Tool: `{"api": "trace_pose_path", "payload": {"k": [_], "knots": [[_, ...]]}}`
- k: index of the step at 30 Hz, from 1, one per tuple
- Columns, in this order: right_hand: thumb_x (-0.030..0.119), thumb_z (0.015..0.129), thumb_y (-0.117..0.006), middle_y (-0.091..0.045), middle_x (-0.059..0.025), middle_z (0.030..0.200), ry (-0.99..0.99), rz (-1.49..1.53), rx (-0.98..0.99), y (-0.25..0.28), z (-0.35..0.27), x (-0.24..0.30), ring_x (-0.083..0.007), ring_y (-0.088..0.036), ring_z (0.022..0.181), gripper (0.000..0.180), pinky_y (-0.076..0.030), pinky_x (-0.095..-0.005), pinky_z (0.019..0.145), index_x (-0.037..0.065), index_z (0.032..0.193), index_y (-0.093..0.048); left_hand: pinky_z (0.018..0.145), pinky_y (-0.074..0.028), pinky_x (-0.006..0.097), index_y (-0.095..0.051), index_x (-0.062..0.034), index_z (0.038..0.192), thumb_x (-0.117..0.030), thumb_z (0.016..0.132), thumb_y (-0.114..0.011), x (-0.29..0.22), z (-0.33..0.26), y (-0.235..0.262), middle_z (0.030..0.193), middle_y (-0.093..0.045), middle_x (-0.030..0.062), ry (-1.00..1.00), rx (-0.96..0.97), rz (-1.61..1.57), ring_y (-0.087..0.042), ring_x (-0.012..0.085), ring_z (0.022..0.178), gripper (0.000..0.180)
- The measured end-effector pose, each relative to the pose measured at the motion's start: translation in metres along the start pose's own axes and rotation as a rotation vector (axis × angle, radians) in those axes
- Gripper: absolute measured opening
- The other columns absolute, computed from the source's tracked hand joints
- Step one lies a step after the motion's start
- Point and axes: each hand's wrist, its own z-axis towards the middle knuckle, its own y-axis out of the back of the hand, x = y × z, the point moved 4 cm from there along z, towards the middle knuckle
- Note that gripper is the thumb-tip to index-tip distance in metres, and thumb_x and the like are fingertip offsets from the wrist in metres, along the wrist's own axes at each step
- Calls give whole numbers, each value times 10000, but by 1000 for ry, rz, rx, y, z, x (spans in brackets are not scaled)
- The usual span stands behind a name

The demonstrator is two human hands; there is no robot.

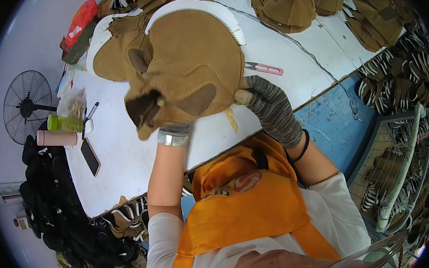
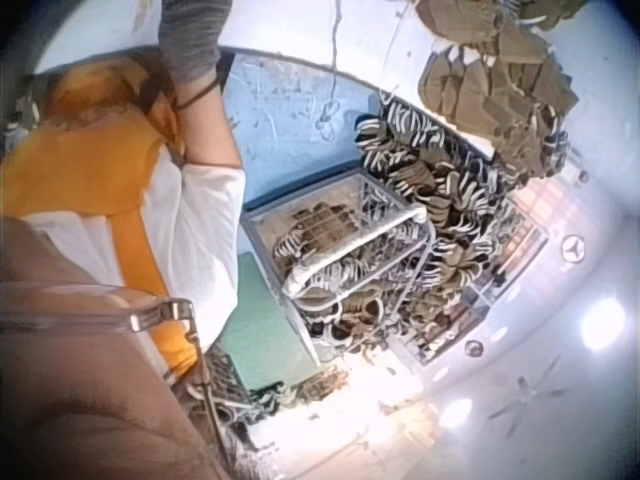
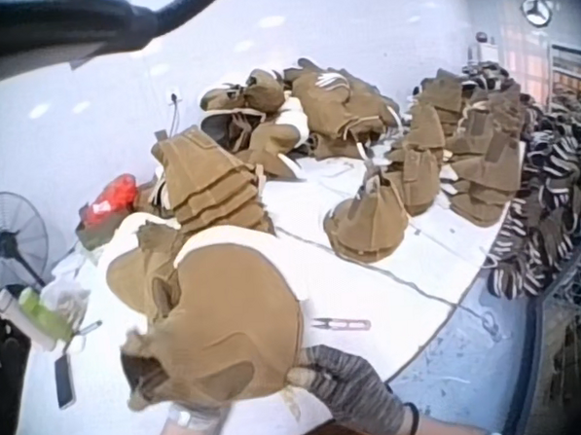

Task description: The person trims excess threads and material from the edges of boot upper components using small shears while wearing gloves.

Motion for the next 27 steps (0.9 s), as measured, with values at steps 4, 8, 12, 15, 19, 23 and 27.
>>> {"api": "trace_pose_path", "payload": {"k": [4, 8, 12, 15, 19, 23, 27], "knots": [[121, 886, -622, -624, -42, 946, 31, -68, -25, -1, 5, -6, -103, -557, 873, 255, -463, -242, 817, 0, 1108, -587, 770, -409, 346, -529, -118, 1028, -447, 966, -318, 9, 0, 28, 915, -561, 33, -25, 259, -110, -519, 180, 825, 396], [136, 914, -581, -619, -40, 994, -37, 10, -44, -4, 12, -7, -102, -555, 914, 250, -460, -240, 828, 12, 1131, -584, 694, -424, 316, -565, -125, 940, -447, 966, -321, 2, -3, 44, 796, -581, 11, -46, 449, -147, -532, 159, 712, 405], [136, 916, -574, -608, -31, 990, -113, 146, -83, -4, 17, -16, -94, -541, 905, 268, -453, -238, 830, 15, 1155, -560, 606, -425, 280, -587, -133, 842, -437, 966, -341, 3, 0, 33, 655, -576, -17, -49, 491, -164, -523, 136, 581, 410], [165, 910, -583, -588, -24, 946, -20, 46, -181, -3, 20, -11, -102, -537, 864, 341, -454, -236, 808, 12, 1205, -508, 571, -422, 284, -566, -137, 817, -415, 965, -380, 2, 2, 28, 604, -545, -23, -97, 259, -184, -500, 132, 537, 366], [197, 898, -608, -529, -2, 902, 129, -63, -264, -5, 21, -2, -89, -502, 799, 404, -438, -215, 744, 22, 1232, -462, 603, -450, 311, -585, -143, 974, -432, 964, -392, 0, -3, 20, 616, -541, -14, -91, -93, -188, -523, 157, 590, 348], [200, 863, -666, -521, -6, 890, 165, -142, -117, -31, 17, 10, -76, -491, 770, 444, -432, -204, 690, 23, 1213, -460, 800, -507, 374, -497, -120, 1218, -493, 939, -422, -5, -15, -7, 946, -599, 62, -118, -144, 69, -584, 203, 877, 472], [176, 852, -676, -572, -69, 1008, 260, -128, -99, -40, 23, 21, -127, -571, 937, 478, -481, -248, 784, 14, 1227, -427, 860, -486, 363, -422, -74, 1277, -537, 869, -532, -5, -19, -22, 1131, -522, 97, -101, -231, 292, -546, 223, 975, 627]]}}
